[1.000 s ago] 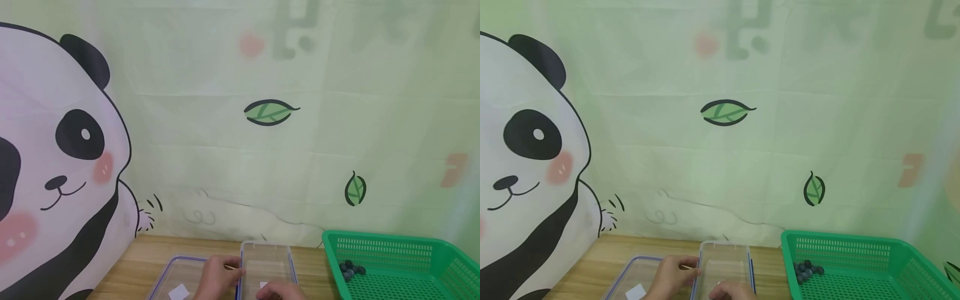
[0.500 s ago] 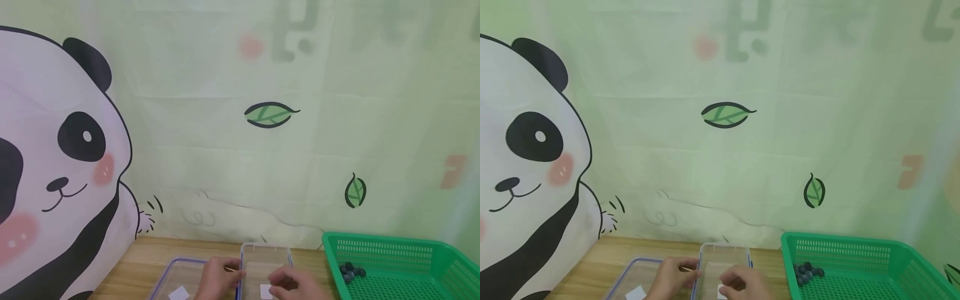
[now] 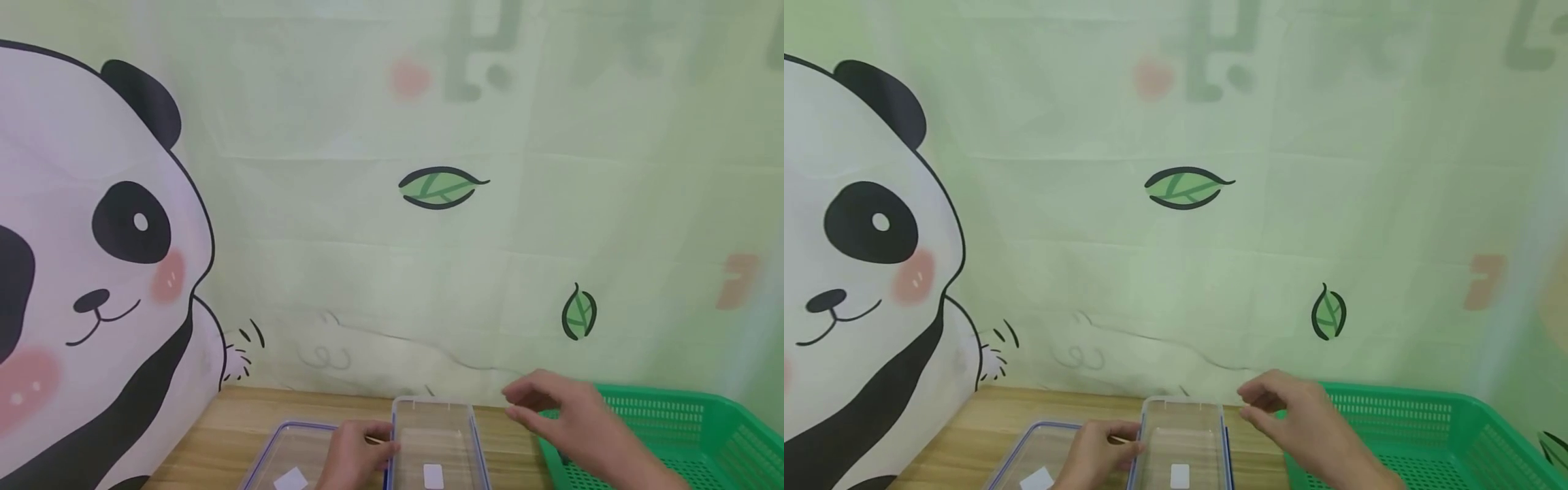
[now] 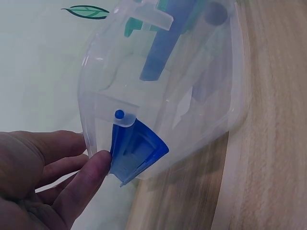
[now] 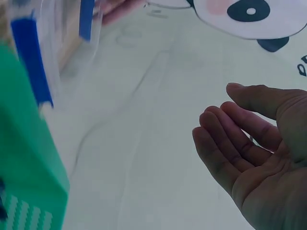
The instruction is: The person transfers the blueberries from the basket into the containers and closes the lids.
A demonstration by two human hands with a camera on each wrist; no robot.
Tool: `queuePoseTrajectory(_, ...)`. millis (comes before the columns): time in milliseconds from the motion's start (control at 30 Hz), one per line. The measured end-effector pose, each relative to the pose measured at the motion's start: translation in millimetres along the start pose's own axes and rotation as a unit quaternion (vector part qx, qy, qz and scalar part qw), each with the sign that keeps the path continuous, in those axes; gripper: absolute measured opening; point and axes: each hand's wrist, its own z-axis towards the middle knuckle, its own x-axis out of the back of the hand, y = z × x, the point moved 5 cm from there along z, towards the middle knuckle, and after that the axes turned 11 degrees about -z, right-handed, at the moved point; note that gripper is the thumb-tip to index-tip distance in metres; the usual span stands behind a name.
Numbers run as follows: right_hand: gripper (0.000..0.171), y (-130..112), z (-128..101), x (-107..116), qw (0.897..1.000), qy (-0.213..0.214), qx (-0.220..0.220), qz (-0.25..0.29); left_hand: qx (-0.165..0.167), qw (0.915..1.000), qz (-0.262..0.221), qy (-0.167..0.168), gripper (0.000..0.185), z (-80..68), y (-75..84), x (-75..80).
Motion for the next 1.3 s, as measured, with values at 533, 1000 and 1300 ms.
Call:
queuePoseTrajectory(533, 0.019, 88.1, 9.2, 29.5, 0.995, -0.041, -0.056, -0.066, 0.004, 1.0, -0.001, 0.004, 0.024, -1.2, -1.1, -1.6)
queuePoseTrajectory(1000, 0.017, 176.8, 4.3, -1.2, 0.985, -0.108, -0.11, -0.077, 0.001, 0.9999, -0.012, 0.006, 0.025, -1.2, -2.9, -1.8)
queuePoseTrajectory(1300, 0.011, 206.7, -4.6, -21.1, 0.984, -0.139, -0.086, -0.07, -0.019, 0.9997, -0.014, 0.008, 0.025, -2.1, -0.3, 0.3)
